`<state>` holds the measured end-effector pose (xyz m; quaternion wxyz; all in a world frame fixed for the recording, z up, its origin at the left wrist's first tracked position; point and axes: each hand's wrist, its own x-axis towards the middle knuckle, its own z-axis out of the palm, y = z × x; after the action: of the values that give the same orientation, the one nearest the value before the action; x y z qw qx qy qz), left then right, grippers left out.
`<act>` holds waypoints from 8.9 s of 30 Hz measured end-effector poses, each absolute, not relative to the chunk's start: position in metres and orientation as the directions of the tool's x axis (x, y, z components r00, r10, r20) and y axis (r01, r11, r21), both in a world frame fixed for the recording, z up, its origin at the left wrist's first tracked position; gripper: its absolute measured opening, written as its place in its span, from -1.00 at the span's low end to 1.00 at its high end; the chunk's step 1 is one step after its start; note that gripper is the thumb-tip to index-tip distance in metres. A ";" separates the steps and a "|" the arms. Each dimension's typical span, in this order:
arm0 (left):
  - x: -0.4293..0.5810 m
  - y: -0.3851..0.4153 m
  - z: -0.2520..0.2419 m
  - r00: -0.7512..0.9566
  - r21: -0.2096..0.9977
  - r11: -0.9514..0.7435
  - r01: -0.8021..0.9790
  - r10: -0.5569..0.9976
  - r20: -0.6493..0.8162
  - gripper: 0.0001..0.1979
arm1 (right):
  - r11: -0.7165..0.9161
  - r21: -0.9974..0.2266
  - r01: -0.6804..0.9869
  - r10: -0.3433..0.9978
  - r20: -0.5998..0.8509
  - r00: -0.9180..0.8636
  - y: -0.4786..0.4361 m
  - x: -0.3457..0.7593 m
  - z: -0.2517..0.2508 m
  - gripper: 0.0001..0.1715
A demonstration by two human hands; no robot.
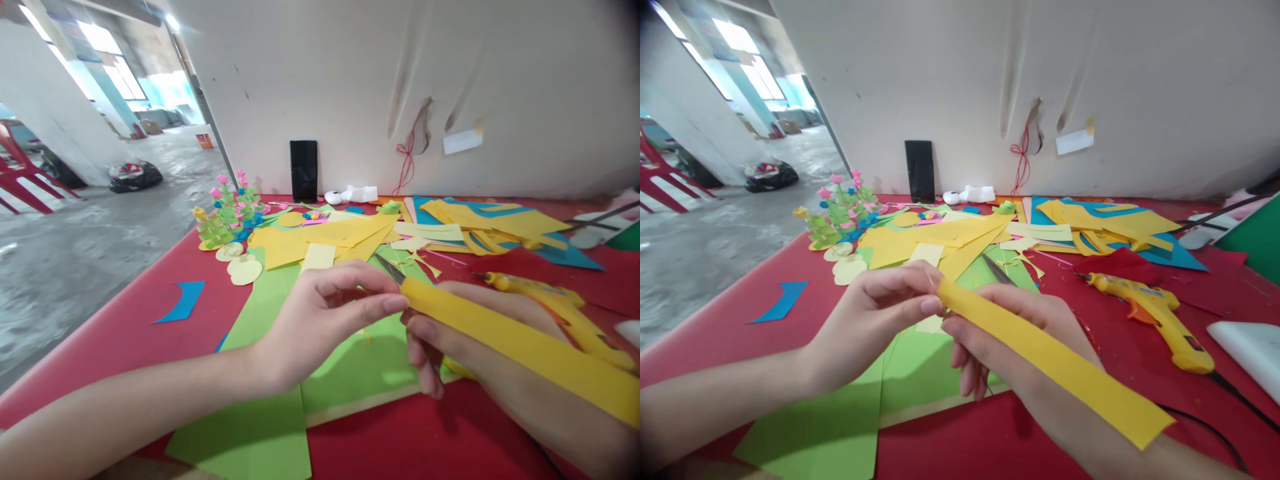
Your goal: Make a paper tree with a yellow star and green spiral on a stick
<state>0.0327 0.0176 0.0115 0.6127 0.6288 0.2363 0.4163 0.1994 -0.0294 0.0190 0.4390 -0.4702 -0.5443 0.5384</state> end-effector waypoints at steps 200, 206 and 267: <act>0.027 0.020 0.002 0.588 0.946 -0.234 -0.223 0.742 0.322 -0.90 | 0.019 -0.969 0.246 0.978 -0.033 -0.206 -0.038 0.205 0.010 -0.82; 0.028 0.019 0.001 0.564 0.946 -0.247 -0.209 0.760 0.323 -0.95 | 0.021 -0.967 0.252 0.973 -0.038 -0.228 -0.034 0.205 0.011 -0.82; 0.031 0.021 0.000 0.577 0.942 -0.079 -0.326 0.773 0.265 -0.89 | 0.060 -0.970 0.238 0.980 0.012 -0.196 -0.032 0.206 0.010 -0.78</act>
<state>0.0307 0.0215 -0.0004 0.6527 0.6019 0.1856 0.4210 0.2064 -0.0319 0.0098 0.3933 -0.4971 -0.6125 0.4723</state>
